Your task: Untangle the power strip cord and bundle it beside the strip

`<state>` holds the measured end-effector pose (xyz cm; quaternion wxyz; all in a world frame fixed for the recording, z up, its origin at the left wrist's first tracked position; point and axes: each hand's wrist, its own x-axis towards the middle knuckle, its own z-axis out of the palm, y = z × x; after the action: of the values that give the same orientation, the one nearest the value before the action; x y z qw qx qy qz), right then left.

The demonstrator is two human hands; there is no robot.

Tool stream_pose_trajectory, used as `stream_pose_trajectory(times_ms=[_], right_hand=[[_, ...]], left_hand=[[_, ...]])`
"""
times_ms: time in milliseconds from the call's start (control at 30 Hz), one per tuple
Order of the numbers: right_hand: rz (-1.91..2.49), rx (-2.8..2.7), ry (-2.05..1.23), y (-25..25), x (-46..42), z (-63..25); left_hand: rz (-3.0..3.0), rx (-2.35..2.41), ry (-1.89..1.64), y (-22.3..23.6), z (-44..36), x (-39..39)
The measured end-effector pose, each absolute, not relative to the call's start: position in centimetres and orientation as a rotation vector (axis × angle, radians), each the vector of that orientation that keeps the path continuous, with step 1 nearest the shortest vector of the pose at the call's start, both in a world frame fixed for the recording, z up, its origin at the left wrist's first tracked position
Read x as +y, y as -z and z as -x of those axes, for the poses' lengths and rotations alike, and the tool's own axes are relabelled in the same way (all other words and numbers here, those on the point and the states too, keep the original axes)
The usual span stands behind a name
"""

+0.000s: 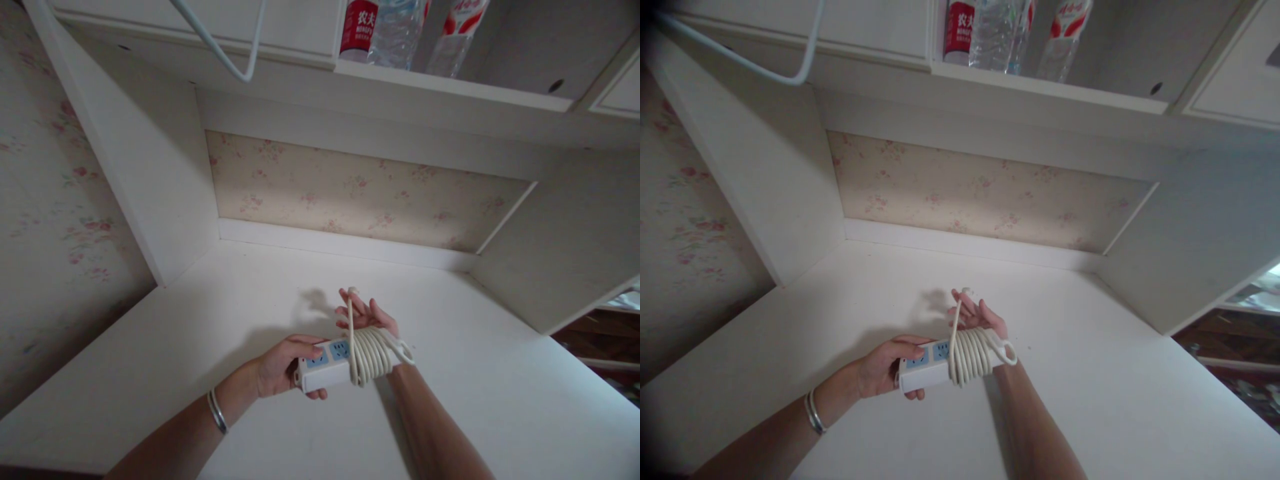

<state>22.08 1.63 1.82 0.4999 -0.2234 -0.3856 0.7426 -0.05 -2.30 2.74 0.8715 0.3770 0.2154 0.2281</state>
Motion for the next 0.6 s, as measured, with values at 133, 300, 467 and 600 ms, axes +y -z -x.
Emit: stream_pose_trajectory(times_ms=[133, 300, 467, 600], right_hand=[[0.594, -0.747, -1.593, -1.4, 2.9, -24.3], [0.688, -0.678, -1.341, -1.3, 3.7, -25.5], [0.971, -0.762, -1.3, 0.1, 4.5, -24.6], [1.035, -0.93, -1.365, 0.7, 4.1, -23.1]], left_hand=[[-0.759, 0.515, -0.587, -2.8, -0.2, -2.2], [-0.641, 0.604, -0.809, -2.7, -0.4, -1.7], [-0.536, 0.614, -0.995, -2.9, 0.2, -1.2], [-0.543, 0.611, -0.972, -3.0, 0.8, -1.1]])
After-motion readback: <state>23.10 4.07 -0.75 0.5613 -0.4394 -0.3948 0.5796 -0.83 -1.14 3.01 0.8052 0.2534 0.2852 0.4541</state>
